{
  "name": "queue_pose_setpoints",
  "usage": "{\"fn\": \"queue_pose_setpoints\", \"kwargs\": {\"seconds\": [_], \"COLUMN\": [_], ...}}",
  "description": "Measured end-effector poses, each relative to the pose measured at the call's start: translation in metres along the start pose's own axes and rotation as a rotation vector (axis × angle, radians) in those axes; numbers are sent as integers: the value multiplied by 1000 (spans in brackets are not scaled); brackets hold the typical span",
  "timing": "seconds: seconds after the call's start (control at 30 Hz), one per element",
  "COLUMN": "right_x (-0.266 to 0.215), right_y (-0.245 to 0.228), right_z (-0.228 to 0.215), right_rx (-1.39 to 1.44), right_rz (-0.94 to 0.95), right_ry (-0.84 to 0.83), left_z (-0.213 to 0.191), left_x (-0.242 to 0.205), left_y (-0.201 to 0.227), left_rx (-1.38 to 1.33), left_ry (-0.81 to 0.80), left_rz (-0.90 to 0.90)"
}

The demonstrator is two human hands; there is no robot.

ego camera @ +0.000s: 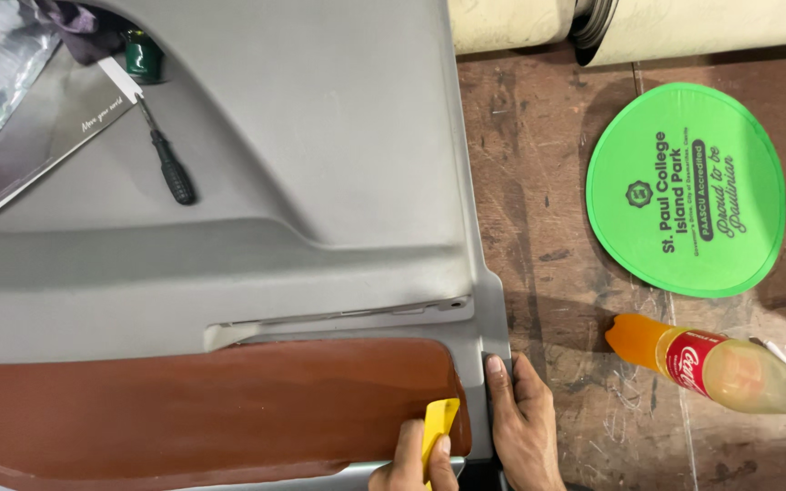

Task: The person reupholsters a car door panel by pressing a brown vinyl piece into the recessed handle area using a yellow squeegee and their fingers, then continues to smooth and tuck the vinyl around the edges of the handle and panel frame.

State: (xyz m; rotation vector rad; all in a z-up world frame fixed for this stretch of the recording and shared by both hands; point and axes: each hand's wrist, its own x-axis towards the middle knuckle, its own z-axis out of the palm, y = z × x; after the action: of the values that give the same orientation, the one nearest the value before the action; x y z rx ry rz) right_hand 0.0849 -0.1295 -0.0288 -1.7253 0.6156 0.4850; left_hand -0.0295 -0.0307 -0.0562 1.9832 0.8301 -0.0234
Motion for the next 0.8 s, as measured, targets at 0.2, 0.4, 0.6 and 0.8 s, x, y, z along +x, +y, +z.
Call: {"fn": "queue_pose_setpoints", "kwargs": {"seconds": [0.2,0.4,0.6,0.8], "right_x": [0,-4,0,-12], "right_y": [6,-6,-18,-36], "right_z": [1,-10,-4,4], "right_rx": [-25,103,-43,-171], "right_rz": [15,46,116,118], "right_ry": [11,-141,-158,-98], "left_z": [-8,-28,-57,-69], "left_x": [6,25,50,53], "left_y": [-4,13,54,65], "left_rx": [-19,-49,-165,-108], "left_ry": [-37,-240,-249,-339], "left_rz": [143,-156,-264,-383]}}
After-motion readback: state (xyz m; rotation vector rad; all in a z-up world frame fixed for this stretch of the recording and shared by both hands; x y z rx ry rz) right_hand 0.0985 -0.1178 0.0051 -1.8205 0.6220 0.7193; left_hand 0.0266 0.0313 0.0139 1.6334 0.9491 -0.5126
